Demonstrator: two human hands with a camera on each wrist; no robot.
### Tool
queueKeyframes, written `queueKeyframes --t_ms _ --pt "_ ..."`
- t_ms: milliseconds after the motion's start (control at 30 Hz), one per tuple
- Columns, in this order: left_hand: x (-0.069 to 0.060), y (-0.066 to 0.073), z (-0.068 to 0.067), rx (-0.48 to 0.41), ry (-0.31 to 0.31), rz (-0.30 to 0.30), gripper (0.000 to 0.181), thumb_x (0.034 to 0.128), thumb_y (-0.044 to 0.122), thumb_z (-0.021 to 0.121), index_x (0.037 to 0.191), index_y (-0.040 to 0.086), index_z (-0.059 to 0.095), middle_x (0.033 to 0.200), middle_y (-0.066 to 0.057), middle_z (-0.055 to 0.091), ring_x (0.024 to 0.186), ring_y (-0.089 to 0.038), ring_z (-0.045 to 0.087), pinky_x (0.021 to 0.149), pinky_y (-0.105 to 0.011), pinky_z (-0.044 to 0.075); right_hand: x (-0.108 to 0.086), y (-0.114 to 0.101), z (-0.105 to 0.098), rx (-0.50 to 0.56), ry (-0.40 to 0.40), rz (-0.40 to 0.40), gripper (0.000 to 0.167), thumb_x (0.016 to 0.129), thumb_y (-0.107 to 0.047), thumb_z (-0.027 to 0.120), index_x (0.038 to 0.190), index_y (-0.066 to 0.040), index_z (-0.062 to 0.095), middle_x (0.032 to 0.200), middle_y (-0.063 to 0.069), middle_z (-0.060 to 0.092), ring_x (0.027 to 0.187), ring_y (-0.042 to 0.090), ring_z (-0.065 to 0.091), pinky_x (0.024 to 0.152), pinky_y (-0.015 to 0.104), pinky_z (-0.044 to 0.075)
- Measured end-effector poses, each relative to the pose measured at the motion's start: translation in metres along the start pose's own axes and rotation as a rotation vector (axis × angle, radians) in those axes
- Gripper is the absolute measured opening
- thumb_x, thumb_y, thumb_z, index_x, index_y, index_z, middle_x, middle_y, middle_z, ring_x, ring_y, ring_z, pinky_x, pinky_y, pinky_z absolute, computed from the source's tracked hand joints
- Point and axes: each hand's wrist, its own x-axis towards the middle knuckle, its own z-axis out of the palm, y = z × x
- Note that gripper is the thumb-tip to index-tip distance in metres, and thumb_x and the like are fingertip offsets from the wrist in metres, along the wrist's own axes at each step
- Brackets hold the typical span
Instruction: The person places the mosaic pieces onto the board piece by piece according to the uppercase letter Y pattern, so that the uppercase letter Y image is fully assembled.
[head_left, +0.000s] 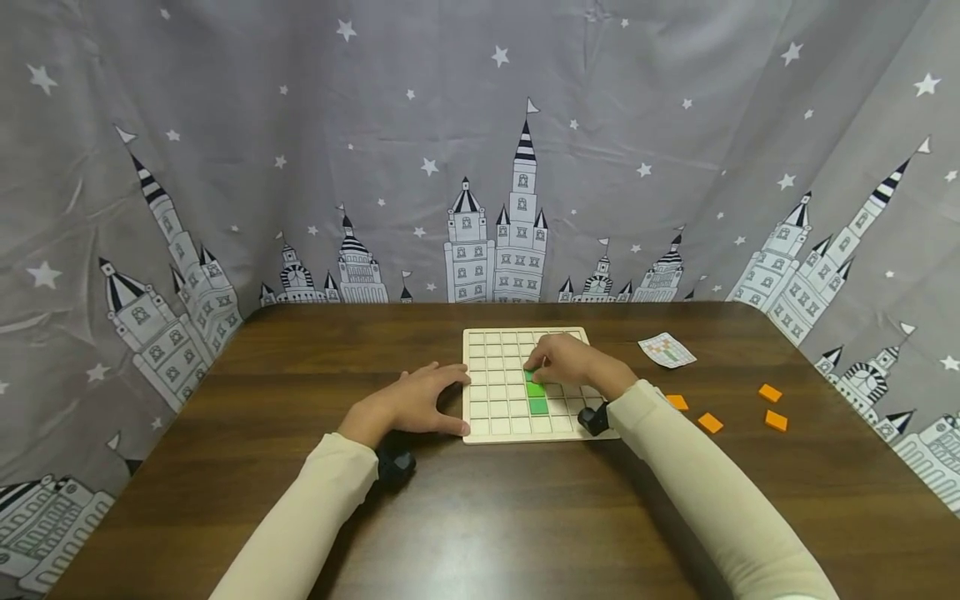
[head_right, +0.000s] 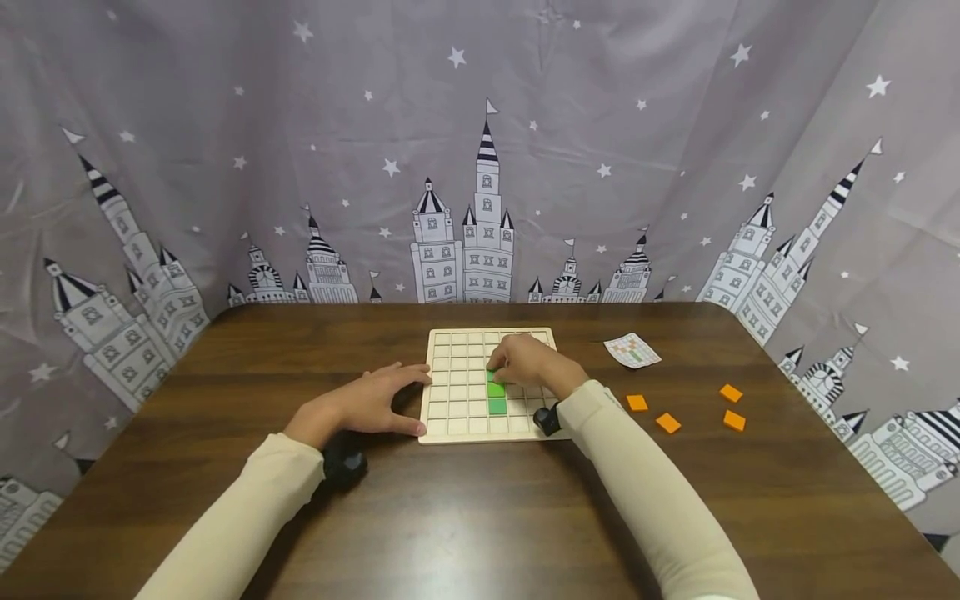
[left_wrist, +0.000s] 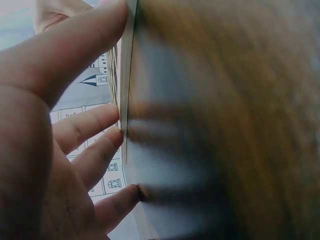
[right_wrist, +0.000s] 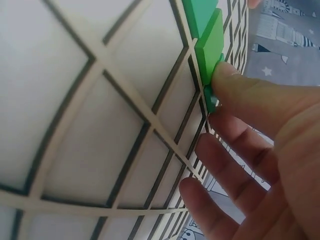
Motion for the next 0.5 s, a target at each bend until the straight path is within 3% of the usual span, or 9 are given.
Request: queueKeyframes --t_ms 233,500 --pt "0.0010 0.0001 0.0013 0.001 0.001 -0.006 0.080 0.0824 0.052 0.080 0.147 0.014 0.051 0.160 -0.007 0.036 0.148 -0.046 0.022 0.106 -0.079 0.014 -0.0010 0.0026 0.0032 0.032 0.051 0.019 0.022 0.088 -0.006 0.078 0.110 -0.001 0.078 0.095 0.005 0.068 0.084 0.016 0.061 0.071 0.029 0.051" --pt "0.0005 0.0007 0.0020 -0.004 -0.001 -0.006 0.080 0.0827 0.052 0.080 0.147 0.013 0.050 0.161 -0.007 0.035 0.148 -0.046 0.021 0.106 -0.078 0.013 0.0019 -0.0025 0.0019 0.051 0.042 0.117 0.020 0.087 -0.008 0.080 0.107 -0.005 0.080 0.106 0.007 0.071 0.100 0.023 0.067 0.083 0.033 0.055"
